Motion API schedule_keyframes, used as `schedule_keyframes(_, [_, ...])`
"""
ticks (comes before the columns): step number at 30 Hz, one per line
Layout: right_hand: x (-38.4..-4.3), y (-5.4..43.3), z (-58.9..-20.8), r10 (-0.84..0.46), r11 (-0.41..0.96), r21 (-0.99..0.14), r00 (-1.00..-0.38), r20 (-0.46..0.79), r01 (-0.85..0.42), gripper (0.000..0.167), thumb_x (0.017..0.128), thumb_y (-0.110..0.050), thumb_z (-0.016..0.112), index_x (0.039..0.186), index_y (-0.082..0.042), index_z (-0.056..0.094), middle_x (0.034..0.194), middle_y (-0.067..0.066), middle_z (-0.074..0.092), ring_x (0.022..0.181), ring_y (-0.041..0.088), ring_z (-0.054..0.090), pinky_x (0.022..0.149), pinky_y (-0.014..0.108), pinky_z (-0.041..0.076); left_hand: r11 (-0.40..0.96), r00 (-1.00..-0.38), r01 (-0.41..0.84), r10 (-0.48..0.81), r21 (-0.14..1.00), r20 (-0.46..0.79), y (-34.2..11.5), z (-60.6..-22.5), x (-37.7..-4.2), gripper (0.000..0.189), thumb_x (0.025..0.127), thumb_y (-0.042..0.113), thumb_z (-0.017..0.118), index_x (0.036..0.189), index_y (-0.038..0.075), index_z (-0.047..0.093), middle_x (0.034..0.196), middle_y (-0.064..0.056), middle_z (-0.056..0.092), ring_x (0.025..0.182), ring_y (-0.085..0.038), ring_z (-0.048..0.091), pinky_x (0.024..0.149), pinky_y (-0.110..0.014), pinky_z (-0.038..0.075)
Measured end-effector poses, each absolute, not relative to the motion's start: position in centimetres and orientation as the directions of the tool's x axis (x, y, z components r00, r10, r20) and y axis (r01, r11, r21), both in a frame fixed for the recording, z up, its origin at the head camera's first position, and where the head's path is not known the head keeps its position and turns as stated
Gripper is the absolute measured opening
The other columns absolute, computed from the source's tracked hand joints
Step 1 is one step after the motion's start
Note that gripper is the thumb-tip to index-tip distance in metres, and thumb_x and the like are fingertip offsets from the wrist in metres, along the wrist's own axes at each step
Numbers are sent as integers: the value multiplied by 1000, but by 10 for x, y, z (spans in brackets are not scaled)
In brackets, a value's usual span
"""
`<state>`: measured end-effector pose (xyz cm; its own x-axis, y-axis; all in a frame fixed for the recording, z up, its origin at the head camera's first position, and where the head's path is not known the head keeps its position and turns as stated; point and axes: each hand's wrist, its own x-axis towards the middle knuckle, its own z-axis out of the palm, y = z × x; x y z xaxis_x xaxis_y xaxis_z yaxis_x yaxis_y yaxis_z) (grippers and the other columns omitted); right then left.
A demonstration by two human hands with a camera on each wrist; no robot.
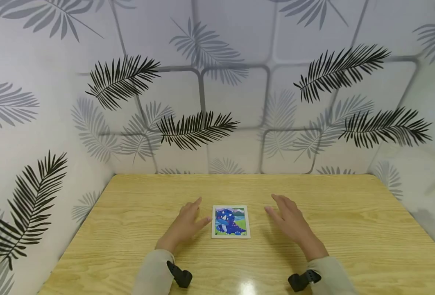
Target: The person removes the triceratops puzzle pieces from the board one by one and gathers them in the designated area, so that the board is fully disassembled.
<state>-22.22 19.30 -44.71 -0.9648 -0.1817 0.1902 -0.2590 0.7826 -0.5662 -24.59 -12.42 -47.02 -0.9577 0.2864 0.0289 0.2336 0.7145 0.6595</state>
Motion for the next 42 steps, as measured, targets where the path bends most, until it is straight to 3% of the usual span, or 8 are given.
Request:
schedule_keyframes(3, [-227,183,-451,-181,717,-648,-966,183,-257,58,98,-40,49,138,2,43,132,23,46,119,40,45,94,55,38,639,-942,242,335,730,19,-122,-477,-250,76,91,35,63,149,2,26,117,-14,50,103,-27,49,90,-43,42])
schedule_keyframes(5, [-232,176,-455,-182,688,-679,-966,183,-258,52,97,-35,54,133,2,49,122,19,54,107,34,53,86,49,45,600,-931,260,364,756,31,-120,-481,-253,75,90,31,65,147,-2,29,104,-10,50,89,-21,47,81,-38,41])
schedule_keyframes(8, [-237,165,-463,-180,650,-718,-968,173,-249,44,94,-27,60,127,1,55,109,13,59,93,26,57,78,41,49,583,-927,272,371,765,47,-117,-486,-255,72,88,28,68,143,-4,34,96,-6,50,82,-17,43,76,-34,40])
schedule_keyframes(16, [-245,142,-480,-195,550,-814,-976,92,-187,37,91,-24,65,121,-4,61,100,3,60,89,18,55,77,34,47,630,-952,228,305,742,33,-108,-495,-261,67,83,29,73,139,1,46,85,-1,47,79,-16,45,77,-35,37])
schedule_keyframes(26, [-257,117,-479,-227,514,-838,-971,73,-183,35,90,-24,66,120,-6,63,99,0,61,89,16,55,80,33,47,725,-951,266,306,636,49,-105,-493,-264,66,80,35,76,132,2,55,83,0,44,78,-17,43,71,-33,36])
schedule_keyframes(34, [-275,97,-480,-263,522,-826,-961,85,-215,29,90,-19,67,116,-6,64,99,2,61,87,17,54,79,35,48,733,-948,273,315,623,44,-104,-495,-267,65,80,37,75,132,3,55,84,0,44,76,-16,42,69,-31,35])
schedule_keyframes(42, [-288,89,-489,-270,614,-748,-958,100,-252,24,85,-16,71,106,-6,67,92,2,57,81,16,51,77,33,46,728,-943,291,328,621,57,-103,-492,-266,67,80,37,75,133,2,54,84,0,43,76,-15,42,67,-31,34])
